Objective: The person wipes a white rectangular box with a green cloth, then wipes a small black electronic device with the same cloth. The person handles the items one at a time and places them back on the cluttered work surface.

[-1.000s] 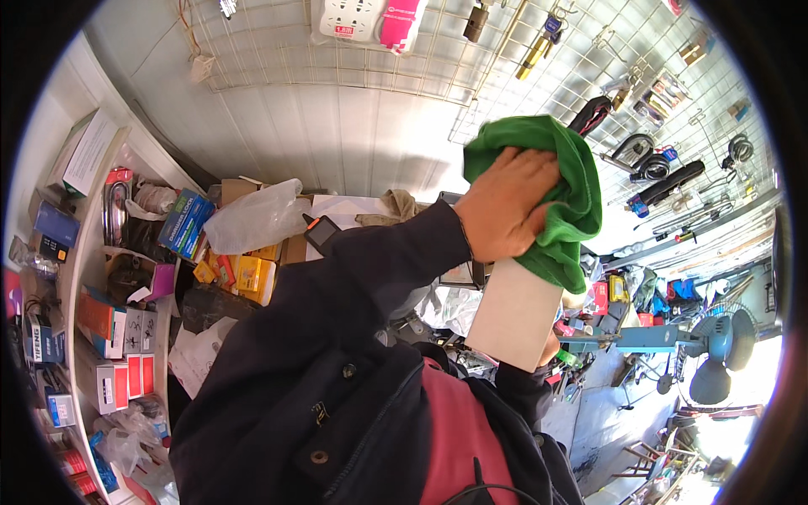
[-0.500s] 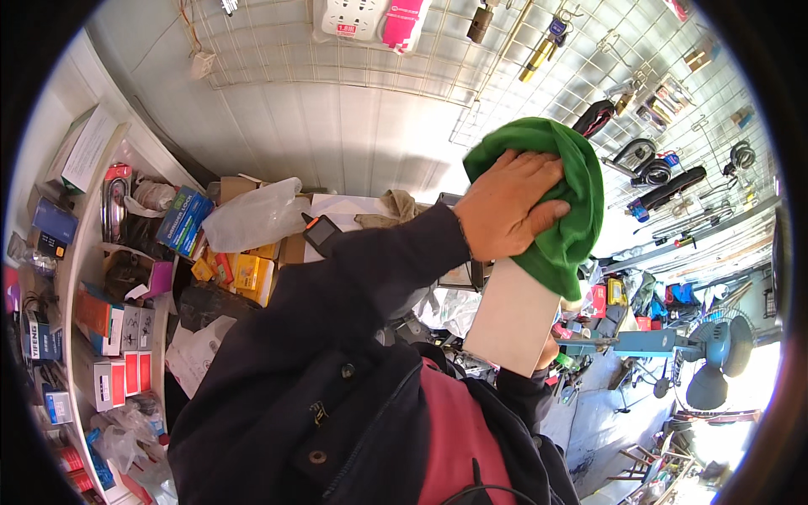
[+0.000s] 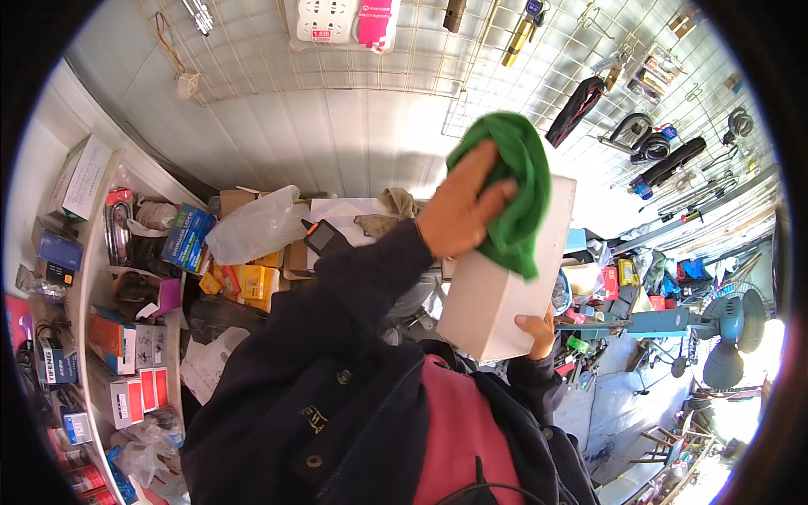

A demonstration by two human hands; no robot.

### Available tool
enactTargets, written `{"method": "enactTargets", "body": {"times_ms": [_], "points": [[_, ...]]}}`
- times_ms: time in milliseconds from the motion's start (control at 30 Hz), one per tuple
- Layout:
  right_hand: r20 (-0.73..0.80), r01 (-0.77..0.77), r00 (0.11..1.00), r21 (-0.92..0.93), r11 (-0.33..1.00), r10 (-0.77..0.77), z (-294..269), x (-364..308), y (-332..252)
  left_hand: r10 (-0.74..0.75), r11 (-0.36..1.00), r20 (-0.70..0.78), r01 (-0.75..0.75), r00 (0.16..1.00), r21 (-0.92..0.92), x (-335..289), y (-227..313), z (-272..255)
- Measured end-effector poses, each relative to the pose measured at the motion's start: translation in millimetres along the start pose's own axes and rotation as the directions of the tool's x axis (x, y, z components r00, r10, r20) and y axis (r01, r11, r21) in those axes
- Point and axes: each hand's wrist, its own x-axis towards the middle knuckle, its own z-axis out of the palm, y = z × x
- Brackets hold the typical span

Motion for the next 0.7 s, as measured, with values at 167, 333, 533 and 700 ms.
{"method": "enactTargets", "body": {"times_ms": [167, 333, 533, 700], "points": [[0.138, 0.101, 0.987, -0.178, 0.979, -0.077, 8, -2, -12, -0.235, 0.916, 0.169, 0.277, 0.957, -0.291, 17, -6, -38], [0.199, 0.224, 0.966, -0.32, 0.921, -0.166, 10, -1, -27, -0.337, 0.934, 0.045, 0.34, 0.94, -0.113, -4, -19, -44], [0.2, 0.201, 0.974, -0.531, 0.823, -0.109, 14, -2, -42, -0.287, 0.891, -0.054, 0.288, 0.956, 0.351, -26, -36, -51], [0.275, 0.185, 0.961, -0.609, 0.771, -0.014, 22, 0, -51, -0.029, 0.73, 0.192, -0.111, 0.981, 0.675, -10, -29, -51]]}}
